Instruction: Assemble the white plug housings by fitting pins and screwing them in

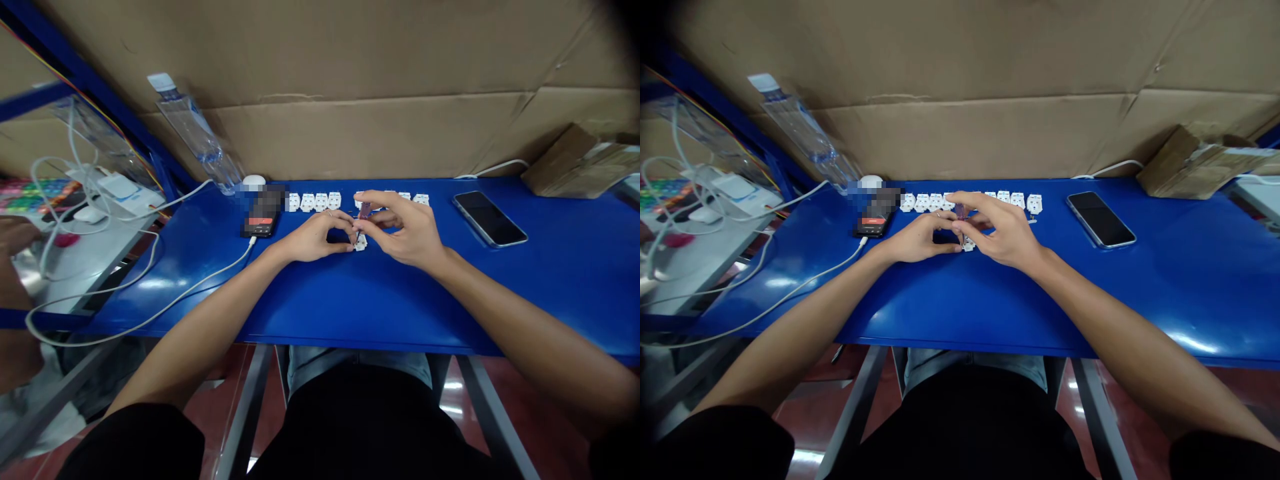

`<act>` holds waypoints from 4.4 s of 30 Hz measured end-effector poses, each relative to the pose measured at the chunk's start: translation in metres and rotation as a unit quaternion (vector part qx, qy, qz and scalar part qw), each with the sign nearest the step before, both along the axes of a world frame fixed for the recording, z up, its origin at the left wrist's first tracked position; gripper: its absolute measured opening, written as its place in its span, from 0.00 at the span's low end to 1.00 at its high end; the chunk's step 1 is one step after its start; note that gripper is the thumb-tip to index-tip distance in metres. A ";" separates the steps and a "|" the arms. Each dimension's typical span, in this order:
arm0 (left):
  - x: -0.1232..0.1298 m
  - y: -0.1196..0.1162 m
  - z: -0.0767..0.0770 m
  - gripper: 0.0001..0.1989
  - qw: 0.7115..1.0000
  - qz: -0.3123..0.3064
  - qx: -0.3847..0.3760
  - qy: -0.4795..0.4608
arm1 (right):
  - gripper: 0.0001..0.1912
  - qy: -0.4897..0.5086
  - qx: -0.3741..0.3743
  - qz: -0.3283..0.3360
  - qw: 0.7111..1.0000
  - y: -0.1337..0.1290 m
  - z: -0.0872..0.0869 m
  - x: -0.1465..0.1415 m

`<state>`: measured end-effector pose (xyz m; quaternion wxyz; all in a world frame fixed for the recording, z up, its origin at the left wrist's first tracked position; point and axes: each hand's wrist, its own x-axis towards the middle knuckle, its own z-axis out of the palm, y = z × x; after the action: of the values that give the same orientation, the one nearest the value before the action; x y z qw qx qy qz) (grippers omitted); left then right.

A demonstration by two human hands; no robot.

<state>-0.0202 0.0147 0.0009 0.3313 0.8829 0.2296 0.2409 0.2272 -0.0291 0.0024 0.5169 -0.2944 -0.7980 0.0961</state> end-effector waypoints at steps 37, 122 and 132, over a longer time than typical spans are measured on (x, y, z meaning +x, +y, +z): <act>0.001 0.001 0.000 0.04 1.000 -0.007 -0.005 0.004 | 0.19 -0.013 -0.009 0.007 1.000 -0.001 0.003 -0.001; 0.016 0.082 0.016 0.24 0.970 0.168 0.148 0.096 | 0.21 0.197 -0.104 0.040 0.974 0.030 0.009 0.027; 0.015 0.080 0.013 0.22 0.974 0.154 0.134 0.094 | 0.23 0.161 -0.119 0.018 0.979 0.028 0.009 0.029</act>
<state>-0.0048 0.0946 0.0141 0.1460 0.8922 0.3583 0.2331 0.2561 -0.0015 0.0112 0.5984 -0.3197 -0.6922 0.2462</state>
